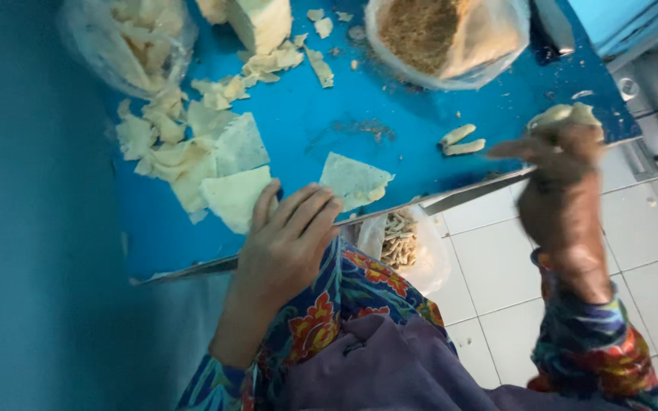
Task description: The person sits at a small blue table and folds triangular dough wrappers one at a time, pinching the edges closed to form filled pastry parcels and placing each finished parcel on the right side of the table. Scraps and a bowl of brown filling sit on the table as the person works through the stack of wrappers.
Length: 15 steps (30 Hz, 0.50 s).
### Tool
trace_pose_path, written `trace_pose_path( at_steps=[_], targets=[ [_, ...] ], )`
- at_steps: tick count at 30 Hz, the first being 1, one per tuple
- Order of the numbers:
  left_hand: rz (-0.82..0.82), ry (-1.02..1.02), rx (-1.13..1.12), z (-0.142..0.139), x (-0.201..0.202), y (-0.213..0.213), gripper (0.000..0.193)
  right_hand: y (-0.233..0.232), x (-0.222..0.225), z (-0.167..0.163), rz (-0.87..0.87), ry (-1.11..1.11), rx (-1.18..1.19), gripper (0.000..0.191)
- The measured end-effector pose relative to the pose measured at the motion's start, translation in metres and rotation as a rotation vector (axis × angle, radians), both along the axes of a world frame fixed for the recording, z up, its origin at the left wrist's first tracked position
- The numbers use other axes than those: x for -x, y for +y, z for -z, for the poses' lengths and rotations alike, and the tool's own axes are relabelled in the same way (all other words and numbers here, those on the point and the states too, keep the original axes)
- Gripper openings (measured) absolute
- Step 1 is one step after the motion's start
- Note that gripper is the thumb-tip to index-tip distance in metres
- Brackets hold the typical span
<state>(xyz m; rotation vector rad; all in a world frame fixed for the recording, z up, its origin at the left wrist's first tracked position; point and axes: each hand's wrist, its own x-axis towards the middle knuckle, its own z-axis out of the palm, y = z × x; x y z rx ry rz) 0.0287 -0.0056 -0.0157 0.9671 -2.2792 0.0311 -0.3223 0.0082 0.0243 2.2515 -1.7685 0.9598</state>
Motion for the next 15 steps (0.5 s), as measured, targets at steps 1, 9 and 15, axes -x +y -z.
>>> trace_pose_path(
  at_steps=[1, 9, 15],
  targets=[
    [-0.003, 0.005, 0.003, 0.001, 0.0, 0.0, 0.034, -0.003, -0.018, -0.003, -0.118, -0.055, -0.018, 0.064],
    [-0.023, -0.007, -0.003, 0.001, 0.002, 0.001, 0.037, -0.052, -0.118, -0.009, -0.463, 0.16, -0.105, 0.053],
    [-0.015, 0.036, -0.021, 0.002, 0.003, 0.003, 0.034, -0.053, -0.121, -0.014, -0.323, 0.532, 0.065, 0.05]
  ],
)
